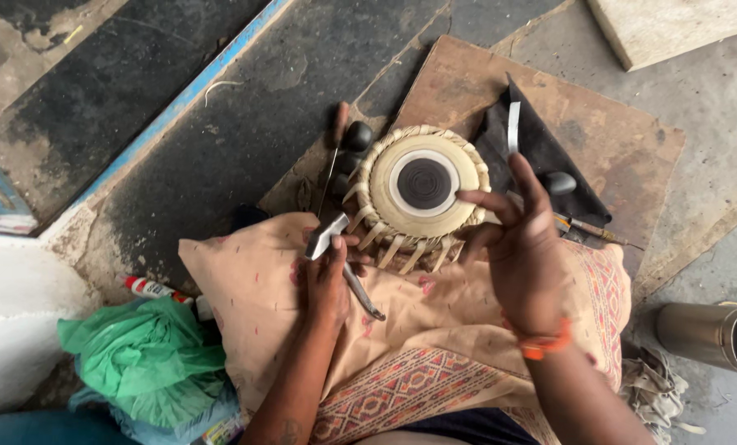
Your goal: The person uses a hammer to tap the rope bindings around the rim of a small drum resting on their lap. They repeatedly strike the bindings while holding the drum steady with the other hand.
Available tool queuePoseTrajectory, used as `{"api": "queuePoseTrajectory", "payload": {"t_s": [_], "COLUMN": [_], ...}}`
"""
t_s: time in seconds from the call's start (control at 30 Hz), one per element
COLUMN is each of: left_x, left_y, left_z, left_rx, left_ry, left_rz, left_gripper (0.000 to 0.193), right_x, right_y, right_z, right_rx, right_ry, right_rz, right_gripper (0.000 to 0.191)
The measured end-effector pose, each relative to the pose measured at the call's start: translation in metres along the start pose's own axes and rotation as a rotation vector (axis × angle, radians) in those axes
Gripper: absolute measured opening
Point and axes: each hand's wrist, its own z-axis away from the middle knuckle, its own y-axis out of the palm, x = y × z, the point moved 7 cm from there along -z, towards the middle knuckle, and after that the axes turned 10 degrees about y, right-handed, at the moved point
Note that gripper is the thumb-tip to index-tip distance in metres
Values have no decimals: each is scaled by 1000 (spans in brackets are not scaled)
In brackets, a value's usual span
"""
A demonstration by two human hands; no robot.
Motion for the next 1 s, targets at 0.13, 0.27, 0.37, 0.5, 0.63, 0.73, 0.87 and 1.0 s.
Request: {"api": "queuePoseTrajectory", "payload": {"t_s": [0.13,0.27,0.37,0.5,0.63,0.73,0.87,1.0], "left_x": [8,12,11,13,10,6,7,16], "left_y": [-2,-3,-3,-3,-3,2,13,4], "left_z": [-5,-3,-2,-4,-6,-2,8,9], "left_rx": [12,6,22,25,16,45,183,102], "left_ry": [-2,-10,5,-2,19,56,72,89], "left_rz": [-53,-20,-23,-30,-83,-87,-89,30], "left_gripper": [48,47,46,45,43,40,37,38], "right_x": [15,28,9,11,-10,-19,-14,-13], "right_y": [16,5,-3,11,22,8,-17,-37], "right_z": [-6,-5,-4,0,-7,-26,-44,-17], "right_rx": [-32,-16,45,-18,-34,-64,-225,-125], "right_ry": [-210,-195,135,-191,-302,-239,-152,86], "right_rz": [518,279,-465,381,666,429,721,-128], "right_gripper": [71,68,74,53,53,64,59,59]}}
